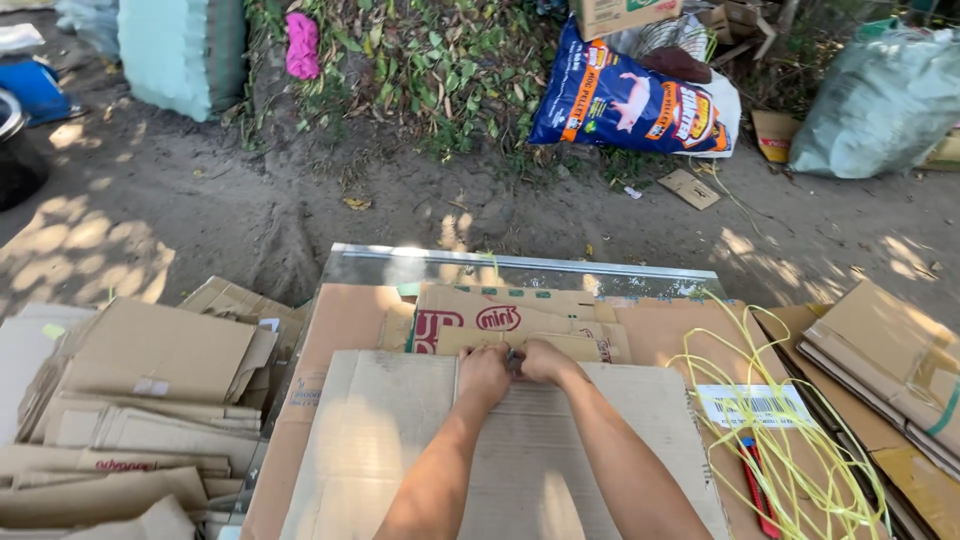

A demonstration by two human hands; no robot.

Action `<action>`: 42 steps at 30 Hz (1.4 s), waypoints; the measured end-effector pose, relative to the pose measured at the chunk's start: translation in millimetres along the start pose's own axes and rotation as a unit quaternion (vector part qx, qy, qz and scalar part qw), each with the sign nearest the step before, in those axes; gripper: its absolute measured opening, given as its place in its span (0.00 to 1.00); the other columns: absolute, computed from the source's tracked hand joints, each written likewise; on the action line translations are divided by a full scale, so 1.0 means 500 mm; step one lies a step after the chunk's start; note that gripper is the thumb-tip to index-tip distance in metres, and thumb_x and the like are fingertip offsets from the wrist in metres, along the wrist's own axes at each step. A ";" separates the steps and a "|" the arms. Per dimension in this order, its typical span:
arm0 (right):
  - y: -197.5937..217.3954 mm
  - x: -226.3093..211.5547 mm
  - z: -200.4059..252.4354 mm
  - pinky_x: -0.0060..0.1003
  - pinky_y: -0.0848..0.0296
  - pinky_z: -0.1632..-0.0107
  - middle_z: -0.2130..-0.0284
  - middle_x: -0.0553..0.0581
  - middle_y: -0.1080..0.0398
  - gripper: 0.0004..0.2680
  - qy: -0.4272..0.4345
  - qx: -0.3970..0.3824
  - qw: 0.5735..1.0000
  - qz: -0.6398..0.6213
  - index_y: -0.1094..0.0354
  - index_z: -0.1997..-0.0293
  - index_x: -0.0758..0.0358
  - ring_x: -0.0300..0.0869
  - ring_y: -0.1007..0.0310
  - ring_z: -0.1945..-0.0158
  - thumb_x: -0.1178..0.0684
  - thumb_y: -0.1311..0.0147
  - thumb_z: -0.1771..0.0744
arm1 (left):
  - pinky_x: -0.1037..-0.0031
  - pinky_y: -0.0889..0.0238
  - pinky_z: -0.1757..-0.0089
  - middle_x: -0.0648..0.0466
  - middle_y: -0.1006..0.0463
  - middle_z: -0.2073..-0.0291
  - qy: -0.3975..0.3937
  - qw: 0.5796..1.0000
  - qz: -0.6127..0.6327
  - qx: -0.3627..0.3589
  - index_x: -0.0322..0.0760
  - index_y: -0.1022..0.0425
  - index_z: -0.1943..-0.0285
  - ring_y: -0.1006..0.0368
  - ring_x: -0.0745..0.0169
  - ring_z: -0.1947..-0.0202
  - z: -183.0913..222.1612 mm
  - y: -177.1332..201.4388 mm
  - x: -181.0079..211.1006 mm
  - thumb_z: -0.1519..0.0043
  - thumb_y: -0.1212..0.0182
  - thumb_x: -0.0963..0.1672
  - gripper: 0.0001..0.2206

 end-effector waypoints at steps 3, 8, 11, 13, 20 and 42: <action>-0.007 -0.008 0.033 0.59 0.41 0.29 0.39 0.69 0.27 0.20 0.012 0.006 0.999 0.040 0.28 0.35 0.66 0.61 0.35 0.30 0.58 0.51 0.35 | 0.52 0.45 0.40 0.53 0.18 0.64 -0.015 1.000 -0.014 0.020 0.50 0.27 0.59 0.21 0.53 0.51 0.011 0.006 0.006 0.40 0.49 0.45 0.06; 0.000 0.000 -0.014 0.59 0.37 0.31 0.41 0.70 0.27 0.19 0.022 -0.011 0.999 0.034 0.26 0.38 0.66 0.62 0.33 0.32 0.57 0.47 0.37 | 0.56 0.46 0.41 0.54 0.18 0.59 -0.029 0.996 -0.058 0.067 0.48 0.29 0.56 0.24 0.54 0.47 0.046 0.048 0.048 0.38 0.53 0.43 0.07; -0.011 0.020 -0.055 0.59 0.36 0.31 0.42 0.67 0.25 0.19 0.031 -0.046 0.994 0.095 0.23 0.40 0.61 0.63 0.31 0.33 0.52 0.42 0.38 | 0.58 0.46 0.42 0.53 0.20 0.60 -0.056 0.985 -0.088 0.136 0.46 0.30 0.57 0.27 0.55 0.48 0.076 0.065 0.070 0.38 0.53 0.43 0.06; -0.009 0.015 -0.062 0.59 0.38 0.31 0.42 0.67 0.25 0.21 0.034 -0.060 0.989 0.131 0.23 0.40 0.60 0.64 0.31 0.33 0.51 0.42 0.39 | 0.58 0.45 0.44 0.52 0.21 0.64 -0.081 0.973 -0.102 0.191 0.45 0.31 0.59 0.28 0.54 0.51 0.084 0.084 0.081 0.38 0.52 0.43 0.04; -0.022 0.059 -0.062 0.55 0.35 0.32 0.45 0.64 0.23 0.16 0.005 -0.005 0.993 0.118 0.22 0.44 0.58 0.58 0.28 0.35 0.49 0.48 0.36 | 0.57 0.45 0.44 0.52 0.20 0.67 -0.027 0.991 -0.022 0.126 0.49 0.29 0.62 0.23 0.52 0.55 0.043 0.049 0.033 0.37 0.53 0.45 0.06; -0.027 0.043 -0.070 0.45 0.26 0.42 0.55 0.64 0.19 0.26 0.045 -0.060 0.984 0.164 0.20 0.59 0.62 0.58 0.22 0.43 0.34 0.20 0.50 | 0.60 0.45 0.38 0.56 0.13 0.59 0.091 0.975 0.186 0.078 0.58 0.14 0.51 0.18 0.50 0.49 0.029 0.023 -0.049 0.36 0.39 0.48 0.09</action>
Point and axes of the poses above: each hand's wrist, its own z-axis away from the middle knuckle, its own y-axis out of the back of the hand, x = y × z, the point moved 9 cm from there along -z, towards the middle knuckle
